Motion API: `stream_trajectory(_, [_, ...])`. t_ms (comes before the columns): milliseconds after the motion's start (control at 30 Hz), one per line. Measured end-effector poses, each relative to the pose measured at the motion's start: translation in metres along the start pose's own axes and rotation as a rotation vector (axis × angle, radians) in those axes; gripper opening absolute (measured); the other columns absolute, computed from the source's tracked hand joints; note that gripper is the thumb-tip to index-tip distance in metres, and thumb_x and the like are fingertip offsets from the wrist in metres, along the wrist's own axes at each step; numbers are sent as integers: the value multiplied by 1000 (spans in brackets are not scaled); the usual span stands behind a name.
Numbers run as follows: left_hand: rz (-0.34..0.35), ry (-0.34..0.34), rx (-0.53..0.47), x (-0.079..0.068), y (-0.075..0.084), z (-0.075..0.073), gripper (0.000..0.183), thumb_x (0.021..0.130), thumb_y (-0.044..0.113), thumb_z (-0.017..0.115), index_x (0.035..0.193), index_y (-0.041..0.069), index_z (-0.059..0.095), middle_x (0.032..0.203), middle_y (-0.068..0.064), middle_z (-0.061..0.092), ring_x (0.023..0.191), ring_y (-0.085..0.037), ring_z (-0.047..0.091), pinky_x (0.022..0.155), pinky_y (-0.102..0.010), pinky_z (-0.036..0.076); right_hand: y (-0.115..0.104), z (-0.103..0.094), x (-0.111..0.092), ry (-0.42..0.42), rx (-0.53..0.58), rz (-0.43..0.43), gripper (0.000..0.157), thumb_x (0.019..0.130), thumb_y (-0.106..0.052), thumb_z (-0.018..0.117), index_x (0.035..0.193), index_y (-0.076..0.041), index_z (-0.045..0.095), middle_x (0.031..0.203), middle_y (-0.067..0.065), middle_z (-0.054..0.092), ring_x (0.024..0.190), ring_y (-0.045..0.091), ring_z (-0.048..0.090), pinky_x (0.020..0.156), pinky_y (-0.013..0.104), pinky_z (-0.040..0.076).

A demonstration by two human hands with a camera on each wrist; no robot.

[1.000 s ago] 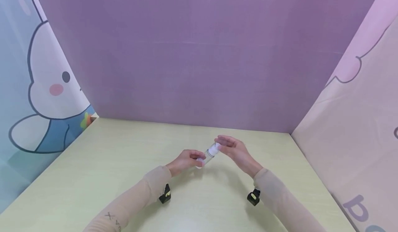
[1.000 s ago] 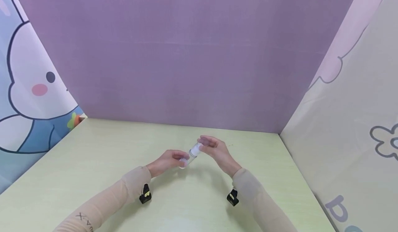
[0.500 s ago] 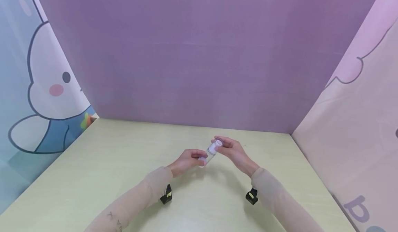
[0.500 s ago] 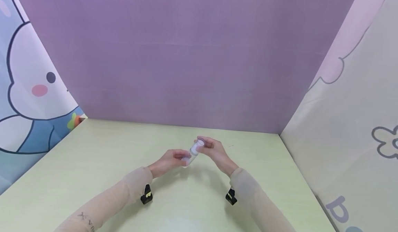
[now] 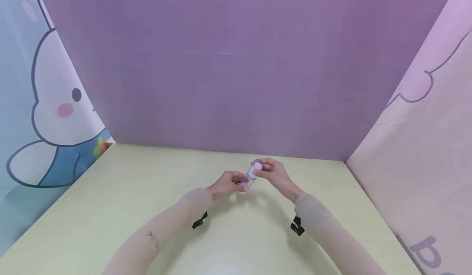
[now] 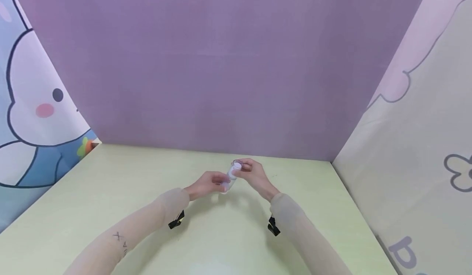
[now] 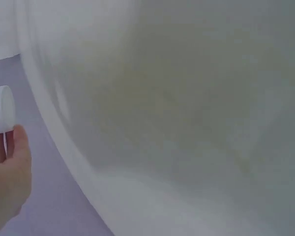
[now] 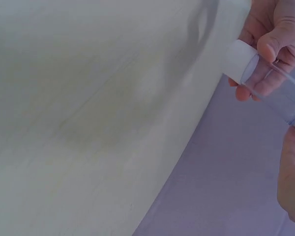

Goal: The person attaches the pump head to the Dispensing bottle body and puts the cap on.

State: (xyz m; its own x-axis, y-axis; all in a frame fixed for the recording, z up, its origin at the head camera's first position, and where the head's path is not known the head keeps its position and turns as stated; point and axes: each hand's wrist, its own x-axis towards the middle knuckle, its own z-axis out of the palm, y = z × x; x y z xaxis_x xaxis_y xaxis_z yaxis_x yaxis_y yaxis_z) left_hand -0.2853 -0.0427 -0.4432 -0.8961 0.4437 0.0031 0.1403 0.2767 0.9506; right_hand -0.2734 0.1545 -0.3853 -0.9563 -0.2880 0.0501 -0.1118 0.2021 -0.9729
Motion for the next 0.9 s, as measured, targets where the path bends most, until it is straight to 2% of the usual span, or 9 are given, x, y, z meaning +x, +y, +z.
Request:
stream_trajectory(233, [-31, 48, 76, 5, -11, 6, 42, 74, 16, 75, 112, 3, 61, 109, -10, 65, 102, -22, 60, 89, -35, 48, 11, 10, 8, 7, -103, -66, 42, 79, -16, 72, 118, -8, 60, 113, 10, 64, 106, 22, 60, 88, 35, 49])
stream_trajectory(467, [-39, 111, 14, 10, -11, 9, 40, 74, 11, 75, 110, 1, 62, 106, -12, 66, 97, -21, 63, 85, -31, 50, 14, 11, 15, 0, -136, -106, 41, 79, -19, 72, 117, -10, 60, 112, 9, 65, 104, 22, 60, 87, 33, 50])
stream_trajectory(667, [-57, 156, -34, 15, -6, 9, 40, 72, 10, 76, 108, 0, 63, 104, -12, 67, 96, -20, 63, 84, -30, 51, 13, 2, 26, -18, -136, -120, 38, 79, -15, 71, 115, -6, 61, 111, 14, 65, 104, 27, 60, 86, 37, 50])
stream_trajectory(900, [-61, 167, -43, 19, -7, 12, 39, 72, 7, 75, 109, -2, 63, 105, -15, 67, 96, -22, 64, 84, -30, 51, 19, 0, 27, 1, -151, -98, 41, 77, -21, 74, 115, -10, 62, 109, 10, 66, 102, 22, 62, 86, 33, 50])
